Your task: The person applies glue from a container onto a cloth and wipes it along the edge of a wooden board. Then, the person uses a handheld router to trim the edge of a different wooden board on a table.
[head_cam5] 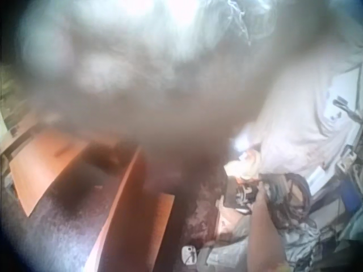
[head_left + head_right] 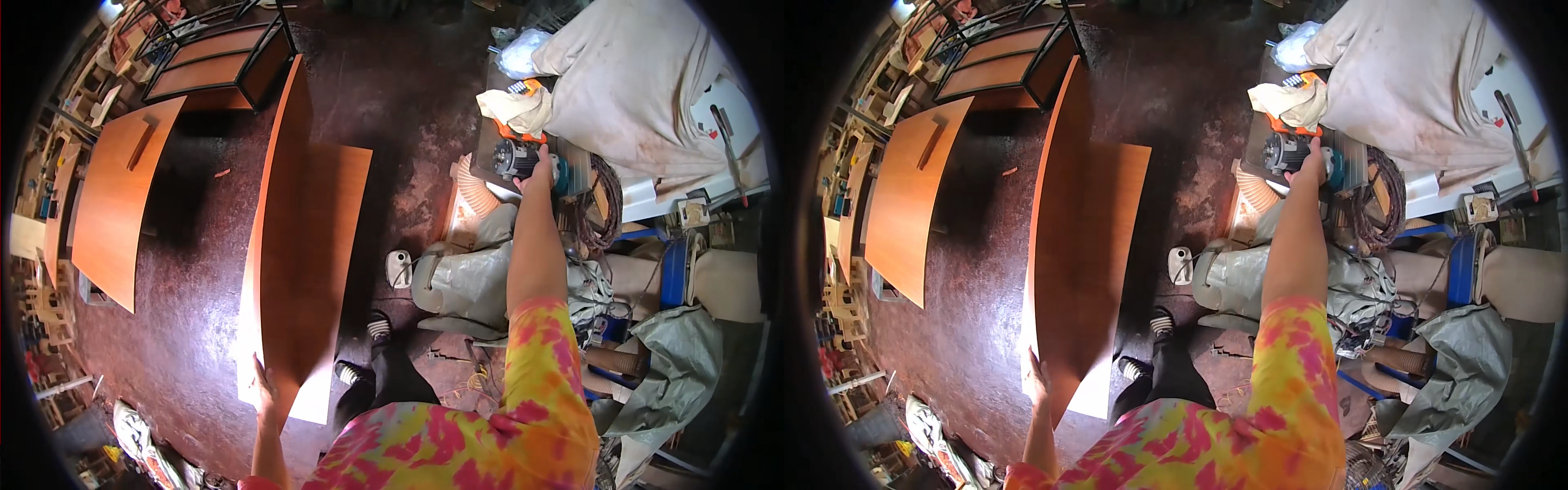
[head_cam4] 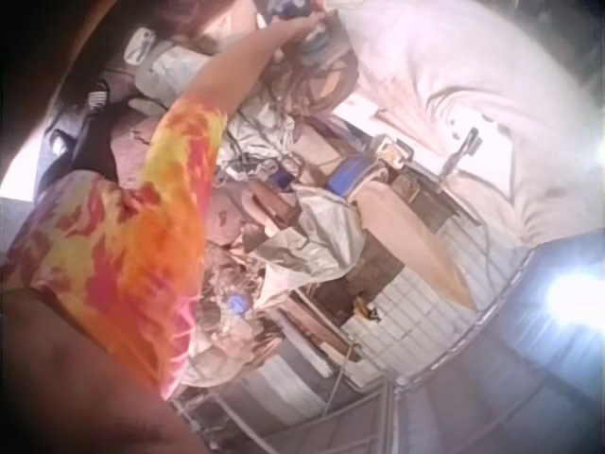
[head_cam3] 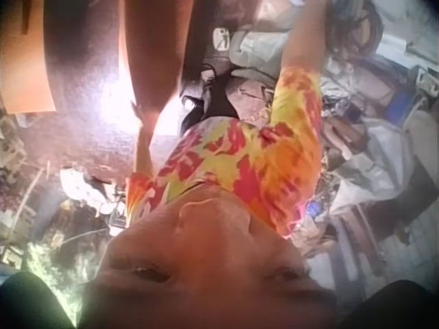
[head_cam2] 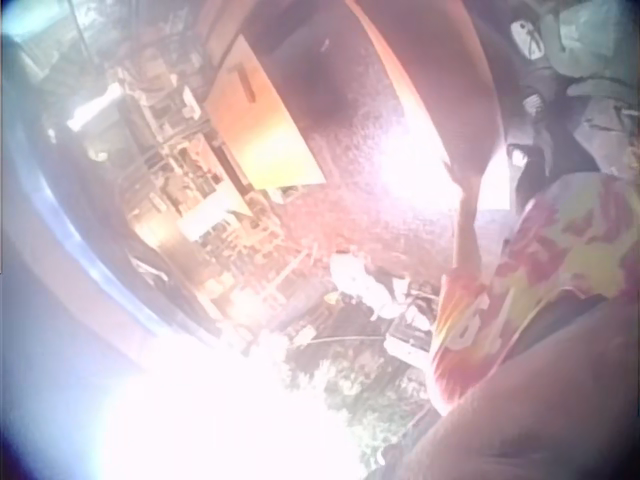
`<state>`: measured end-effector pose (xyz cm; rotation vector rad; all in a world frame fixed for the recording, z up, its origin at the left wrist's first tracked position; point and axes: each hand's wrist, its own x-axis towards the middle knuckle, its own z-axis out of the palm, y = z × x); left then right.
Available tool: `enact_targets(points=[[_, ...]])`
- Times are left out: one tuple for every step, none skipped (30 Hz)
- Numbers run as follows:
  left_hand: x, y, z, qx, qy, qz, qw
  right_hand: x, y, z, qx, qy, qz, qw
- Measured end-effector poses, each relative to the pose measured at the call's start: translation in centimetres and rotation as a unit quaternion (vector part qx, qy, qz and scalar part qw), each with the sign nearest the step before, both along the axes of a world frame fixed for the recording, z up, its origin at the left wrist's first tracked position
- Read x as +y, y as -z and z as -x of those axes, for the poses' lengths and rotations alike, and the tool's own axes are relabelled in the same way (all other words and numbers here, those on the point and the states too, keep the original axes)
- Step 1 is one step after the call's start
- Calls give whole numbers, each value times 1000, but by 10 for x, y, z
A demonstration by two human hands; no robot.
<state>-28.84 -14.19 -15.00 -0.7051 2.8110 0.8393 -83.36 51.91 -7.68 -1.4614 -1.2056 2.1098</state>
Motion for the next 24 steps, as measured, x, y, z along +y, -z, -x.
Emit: enact_targets(points=[[0,-2,4,19,20,17,999,10,6,6,-17,1,-2,1000],[0,-4,3,37,35,37,998,11,9,12,-36,-4,-1,999],[2,-5,4,44,38,61,996,15,10,12,-19,25,2,1000],[5,0,10,50,36,50,997,39,13,12,7,23,12,1000],[-1,0,7,58,33,31,997,36,17,10,31,-14,19,999],[-7,1,2,65,31,12,997,30,20,3,53,-50,27,997],[-9,2,-1,65,25,9,997,31,19,-2,40,-38,19,998],[-12,3,-1,78,51,33,995,27,18,-9,40,-46,18,998],[-15,4,-3,90,76,56,991,23,17,-20,50,-45,18,998],[-17,8,-6,91,70,55,992,18,14,-30,62,-44,18,997],[-21,11,-13,103,65,40,992,6,11,-41,63,-51,22,996],[-26,15,-21,115,61,26,991,-5,7,-58,96,-60,30,993],[-27,18,-23,86,55,0,995,-1,-1,-78,111,-59,37,991],[-23,9,-19,41,27,-57,997,-2,-8,-98,127,-59,47,989],[-21,14,-18,75,37,-79,993,-5,-11,-126,150,-44,54,986],[-21,20,-20,110,43,-96,988,-16,-20,-158,175,-32,66,982],[-21,21,-22,138,64,-93,984,-43,-30,-196,244,-49,87,965],[-27,17,-29,164,80,-84,980,-92,-43,-240,310,-69,115,941],[-32,5,-33,166,81,-118,976,-136,-55,-283,345,-108,113,926],[-33,-7,-33,171,89,-157,969,-167,-65,-327,381,-143,103,908],[-35,-10,-36,178,94,-98,975,-187,-65,-369,382,-153,142,900],[-36,-14,-43,181,92,-100,974,-205,-59,-412,381,-160,180,893],[-38,-18,-53,119,93,-75,986,-229,-52,-458,384,-222,201,873],[-45,-21,-62,55,95,-48,993,-259,-44,-503,385,-281,224,850]])
